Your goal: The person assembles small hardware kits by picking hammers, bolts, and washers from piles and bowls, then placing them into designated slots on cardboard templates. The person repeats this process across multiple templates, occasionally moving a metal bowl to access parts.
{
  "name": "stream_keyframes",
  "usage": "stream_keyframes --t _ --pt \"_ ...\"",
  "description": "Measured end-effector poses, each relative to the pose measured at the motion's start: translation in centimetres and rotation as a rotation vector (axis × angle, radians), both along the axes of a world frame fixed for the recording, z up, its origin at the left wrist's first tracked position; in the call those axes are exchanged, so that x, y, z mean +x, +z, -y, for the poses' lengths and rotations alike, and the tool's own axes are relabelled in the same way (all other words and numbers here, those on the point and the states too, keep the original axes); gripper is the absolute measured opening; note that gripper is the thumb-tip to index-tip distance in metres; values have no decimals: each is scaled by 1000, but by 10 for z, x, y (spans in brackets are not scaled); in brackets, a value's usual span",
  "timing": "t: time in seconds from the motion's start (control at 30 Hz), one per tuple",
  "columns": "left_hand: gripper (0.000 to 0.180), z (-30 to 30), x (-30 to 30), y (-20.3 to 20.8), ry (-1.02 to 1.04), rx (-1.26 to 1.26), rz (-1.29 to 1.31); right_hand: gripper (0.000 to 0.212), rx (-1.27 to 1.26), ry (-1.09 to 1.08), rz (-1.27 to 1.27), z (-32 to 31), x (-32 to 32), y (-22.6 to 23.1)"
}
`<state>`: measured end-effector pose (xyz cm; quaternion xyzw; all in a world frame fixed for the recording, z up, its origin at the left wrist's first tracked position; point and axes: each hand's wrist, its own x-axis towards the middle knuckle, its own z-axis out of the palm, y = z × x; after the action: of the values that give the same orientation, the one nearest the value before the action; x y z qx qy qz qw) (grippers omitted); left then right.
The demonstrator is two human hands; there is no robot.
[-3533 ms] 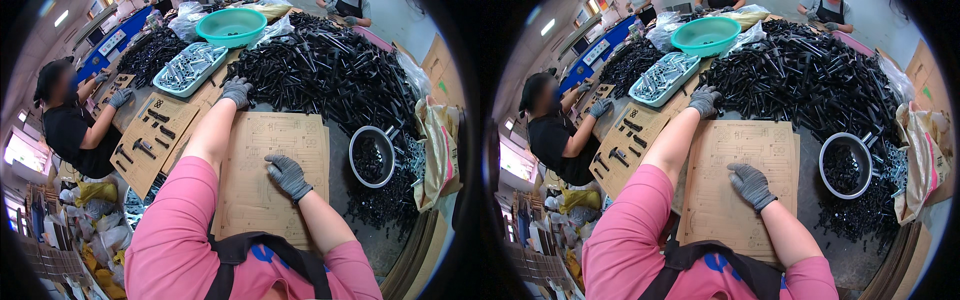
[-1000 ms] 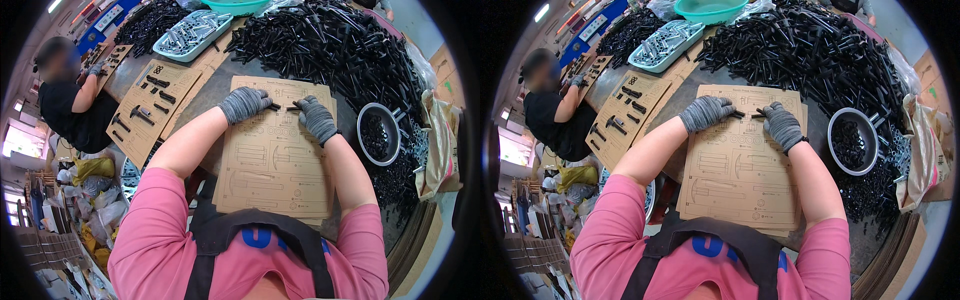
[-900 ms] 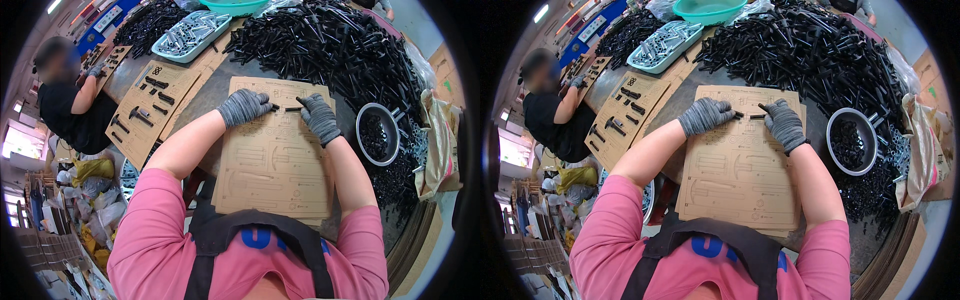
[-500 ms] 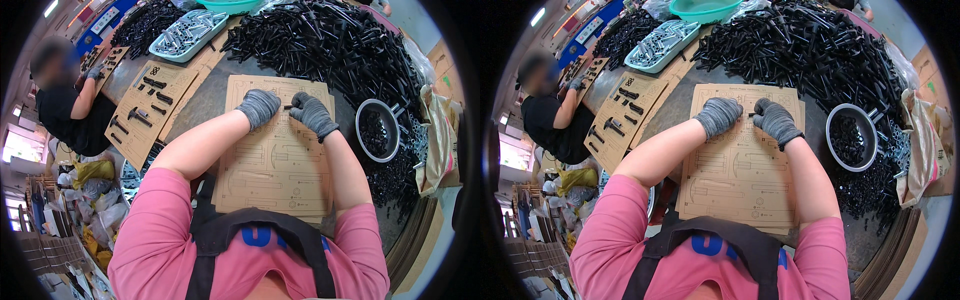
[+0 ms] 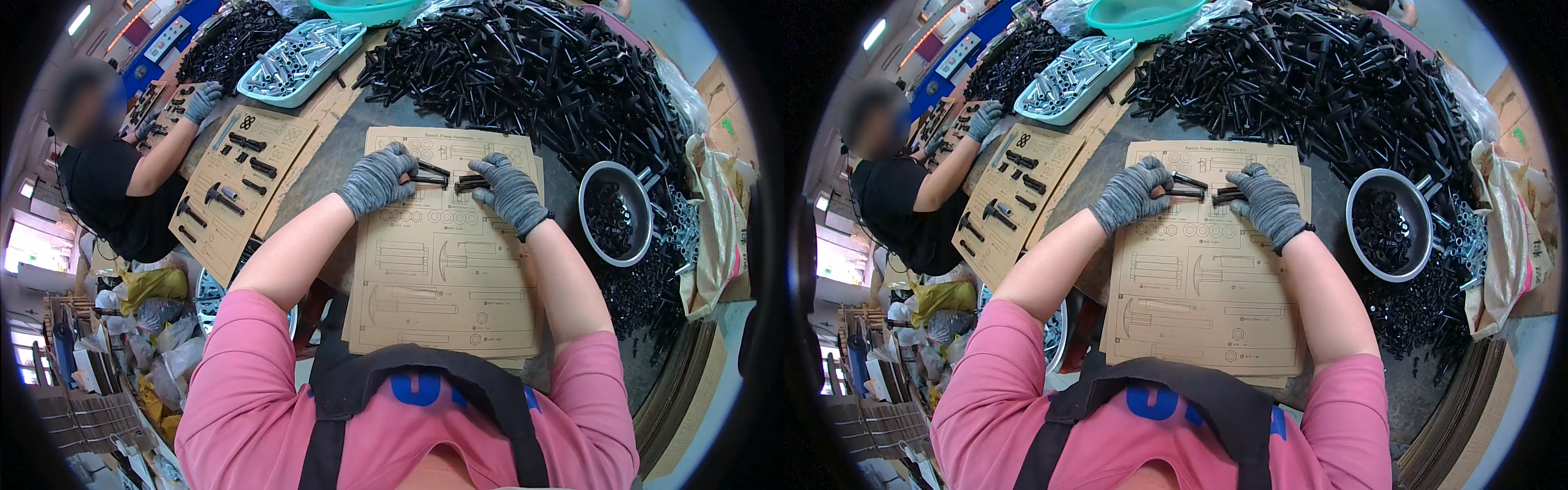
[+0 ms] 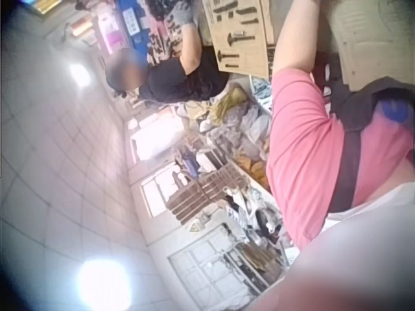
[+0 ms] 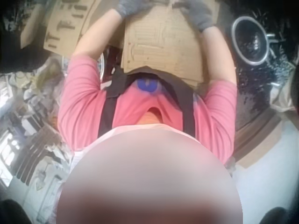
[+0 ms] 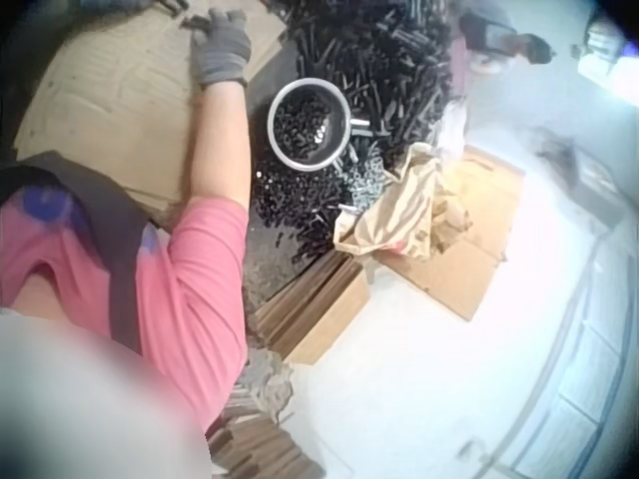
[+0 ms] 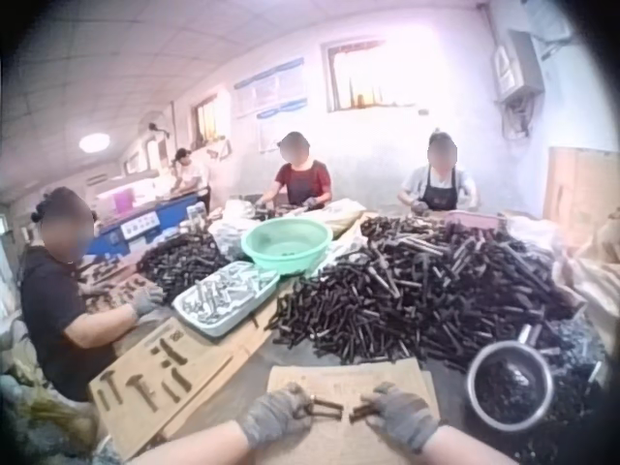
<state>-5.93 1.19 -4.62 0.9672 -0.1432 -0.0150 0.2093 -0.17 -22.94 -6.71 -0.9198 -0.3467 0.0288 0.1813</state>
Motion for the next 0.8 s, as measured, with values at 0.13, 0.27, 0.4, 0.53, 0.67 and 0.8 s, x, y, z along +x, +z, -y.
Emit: stream_keyframes --t 0.13,0.27,0.4,0.53,0.67,0.8 --pt "39 7 6 -7 -105 -28 186 35 -99 38 -8 -6 7 -4" --pt "32 13 20 -9 -90 155 -4 30 -156 -58 -63 -10 12 -1" --pt "27 11 17 -12 -19 98 15 30 -127 -79 -75 -12 11 3" --pt "29 12 14 -17 6 -1 11 32 -101 -31 -96 -16 10 5" --pt "30 11 15 -16 28 -22 -48 33 -96 -22 -102 -18 10 7" --pt "30 12 13 -15 43 -16 -32 33 -85 -9 -96 -18 9 5"
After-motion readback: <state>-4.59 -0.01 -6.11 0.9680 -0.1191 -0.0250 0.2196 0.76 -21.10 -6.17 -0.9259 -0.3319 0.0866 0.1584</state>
